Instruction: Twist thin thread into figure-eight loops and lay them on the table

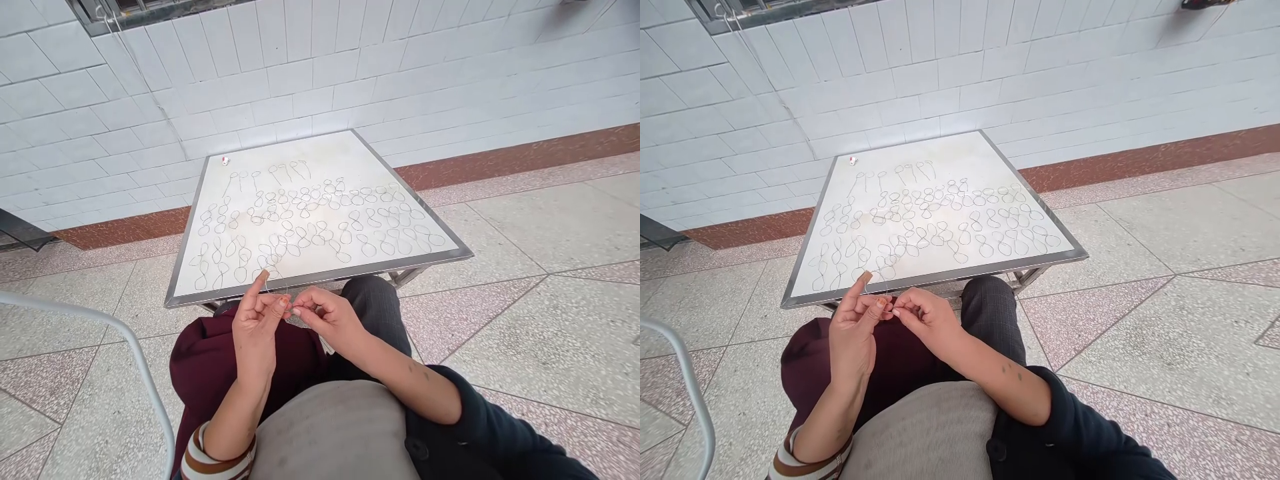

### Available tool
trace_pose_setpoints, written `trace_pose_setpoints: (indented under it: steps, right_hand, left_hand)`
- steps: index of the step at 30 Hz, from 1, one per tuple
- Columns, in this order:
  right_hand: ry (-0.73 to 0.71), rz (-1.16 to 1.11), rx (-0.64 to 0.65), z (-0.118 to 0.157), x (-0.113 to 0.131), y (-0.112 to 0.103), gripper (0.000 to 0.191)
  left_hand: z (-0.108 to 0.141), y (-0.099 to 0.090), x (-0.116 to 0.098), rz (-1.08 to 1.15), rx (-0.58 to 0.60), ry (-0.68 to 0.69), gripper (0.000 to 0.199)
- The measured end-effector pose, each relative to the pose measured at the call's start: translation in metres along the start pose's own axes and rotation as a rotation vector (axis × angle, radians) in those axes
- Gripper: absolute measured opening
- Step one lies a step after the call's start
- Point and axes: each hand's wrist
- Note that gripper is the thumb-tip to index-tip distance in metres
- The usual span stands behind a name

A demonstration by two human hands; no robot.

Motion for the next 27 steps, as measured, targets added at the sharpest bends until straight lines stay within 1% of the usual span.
trace_pose_setpoints:
  steps: [5,9,13,18,24,27]
  right_hand:
    - [-0.019,0.05,-0.011,0.001,-0.002,0.002,0.004]
    - [0.009,0.005,0.003,0.001,0.0,0.004,0.007]
    - [0.054,-0.051,0.066,0.001,0.003,0.004,0.011]
    - [0.143,-0.057,0.156,0.003,0.005,0.004,0.012]
    - [0.127,-0.079,0.2,0.015,0.001,0.005,0.012]
    - [0.12,-0.021,0.21,0.02,-0.001,0.005,0.012]
  left_hand:
    - [0.0,0.001,0.002,-0.008,-0.011,0.004,0.055]
    - [-0.001,0.0,0.002,0.015,0.006,0.005,0.053]
    - [-0.003,-0.002,-0.001,0.001,-0.001,0.031,0.055]
    - [-0.007,-0.007,-0.003,-0.002,-0.068,0.128,0.058]
    - [-0.011,-0.011,-0.002,0.005,-0.09,0.146,0.057]
    - [-0.015,-0.015,-0.002,0.031,-0.118,0.151,0.057]
Point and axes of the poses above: each hand's wrist, its own z-axis away from the middle knuckle, its own y-axis out of the palm, x = y × z, and after that the axes turned 10 degrees about -y, right-handed
